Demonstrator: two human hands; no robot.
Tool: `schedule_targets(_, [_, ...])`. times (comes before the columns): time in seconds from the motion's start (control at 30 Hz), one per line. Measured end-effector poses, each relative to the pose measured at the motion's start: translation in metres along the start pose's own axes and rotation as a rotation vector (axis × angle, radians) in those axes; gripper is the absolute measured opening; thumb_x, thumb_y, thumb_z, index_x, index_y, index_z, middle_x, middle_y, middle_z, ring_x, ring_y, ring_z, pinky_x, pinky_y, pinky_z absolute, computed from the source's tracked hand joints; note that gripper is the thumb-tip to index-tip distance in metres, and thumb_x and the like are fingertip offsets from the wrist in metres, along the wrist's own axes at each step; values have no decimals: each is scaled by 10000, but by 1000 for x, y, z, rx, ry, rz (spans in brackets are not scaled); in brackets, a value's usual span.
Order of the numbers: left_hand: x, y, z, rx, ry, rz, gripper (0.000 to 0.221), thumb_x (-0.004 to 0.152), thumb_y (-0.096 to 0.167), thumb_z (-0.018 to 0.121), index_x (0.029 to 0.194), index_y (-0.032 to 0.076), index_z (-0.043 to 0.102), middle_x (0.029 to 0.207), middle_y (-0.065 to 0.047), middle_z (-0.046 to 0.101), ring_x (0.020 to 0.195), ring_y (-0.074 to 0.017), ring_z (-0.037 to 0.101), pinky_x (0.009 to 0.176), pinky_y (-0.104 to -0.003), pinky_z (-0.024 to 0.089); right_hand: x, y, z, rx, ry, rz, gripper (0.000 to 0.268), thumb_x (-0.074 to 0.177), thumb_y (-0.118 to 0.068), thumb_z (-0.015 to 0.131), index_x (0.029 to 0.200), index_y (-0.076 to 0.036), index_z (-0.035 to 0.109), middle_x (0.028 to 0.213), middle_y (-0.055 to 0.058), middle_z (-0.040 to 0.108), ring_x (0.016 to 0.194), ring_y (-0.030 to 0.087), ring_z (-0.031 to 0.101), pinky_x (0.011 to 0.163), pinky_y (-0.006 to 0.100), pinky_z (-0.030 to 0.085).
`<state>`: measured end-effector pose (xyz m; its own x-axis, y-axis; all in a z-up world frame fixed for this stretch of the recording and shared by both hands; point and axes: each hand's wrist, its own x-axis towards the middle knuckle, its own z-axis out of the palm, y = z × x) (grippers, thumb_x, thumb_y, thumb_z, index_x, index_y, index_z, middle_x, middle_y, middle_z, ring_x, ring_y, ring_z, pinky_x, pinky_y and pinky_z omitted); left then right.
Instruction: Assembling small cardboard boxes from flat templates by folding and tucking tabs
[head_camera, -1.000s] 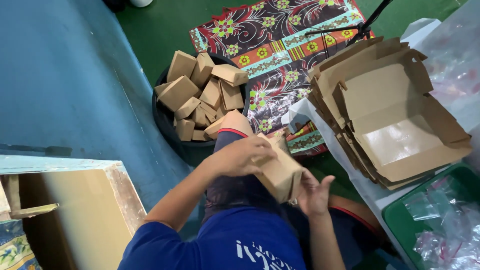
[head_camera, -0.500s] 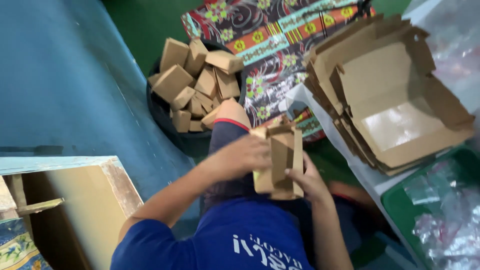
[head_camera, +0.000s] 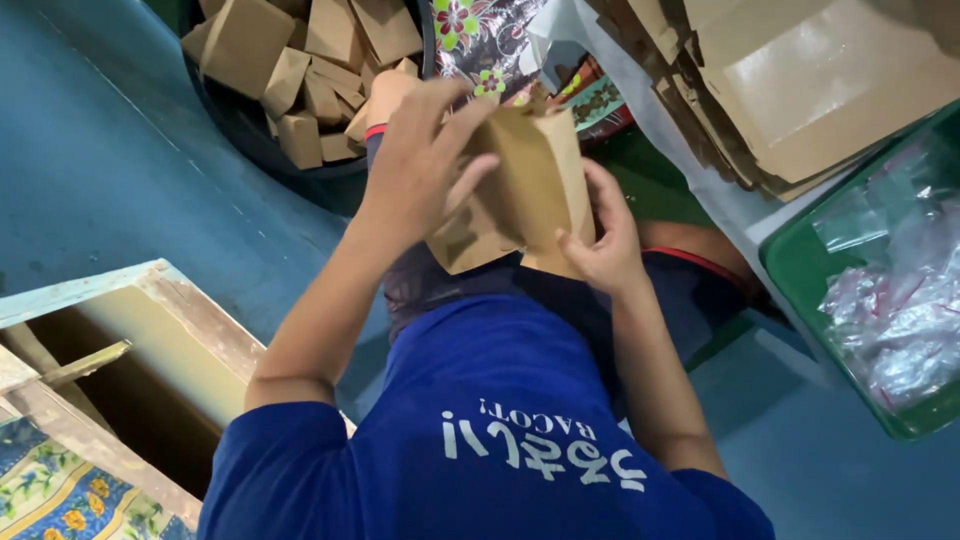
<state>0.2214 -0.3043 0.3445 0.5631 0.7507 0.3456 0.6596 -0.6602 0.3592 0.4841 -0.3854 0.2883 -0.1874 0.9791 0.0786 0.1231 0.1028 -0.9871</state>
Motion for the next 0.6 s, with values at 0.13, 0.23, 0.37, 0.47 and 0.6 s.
schedule_targets(0.13, [17, -7, 13, -207, 53, 12, 325, 1046, 74, 720, 1327, 39, 561, 1329, -223, 570, 1206, -432, 582, 1002, -540, 510, -6, -2, -5, 32, -101, -45, 675, 1003, -337, 631, 1538, -18, 370, 1545, 157, 453, 1423, 292, 490, 1179, 443, 438])
schedule_targets(0.23, [24, -6, 21, -238, 10, 12, 120, 1089, 121, 607, 1190, 97, 667, 1069, -120, 647, 909, -337, 642, 709, -441, 479, -4, -10, -8, -6, -66, 25, 632, 998, -283, 620, 1527, -25, 392, 1528, 156, 484, 1399, 281, 511, 1131, 421, 466])
schedule_targets(0.37, [26, 4, 24, -176, -106, -71, 96, 1116, 204, 548, 1195, 197, 602, 893, -37, 545, 711, -256, 570, 483, -393, 374, -1, -17, -8, -293, 149, 66, 610, 975, -67, 708, 1516, -92, 429, 1388, 184, 634, 1244, 307, 653, 974, 382, 555])
schedule_targets(0.47, [27, 9, 32, -182, -225, -43, 144, 1094, 274, 570, 1200, 178, 585, 962, -74, 600, 700, -325, 596, 420, -433, 378, 6, -25, -2, -305, 253, -51, 554, 997, -104, 747, 1476, -30, 479, 1337, 213, 661, 1163, 319, 707, 967, 371, 587])
schedule_targets(0.6, [23, 18, 26, -141, -181, 12, 151, 1076, 272, 555, 1210, 238, 615, 922, -70, 637, 837, -339, 708, 689, -455, 579, 18, -26, 3, -531, 394, -361, 453, 857, -124, 914, 1248, 2, 723, 1126, 145, 738, 973, 349, 742, 853, 434, 610])
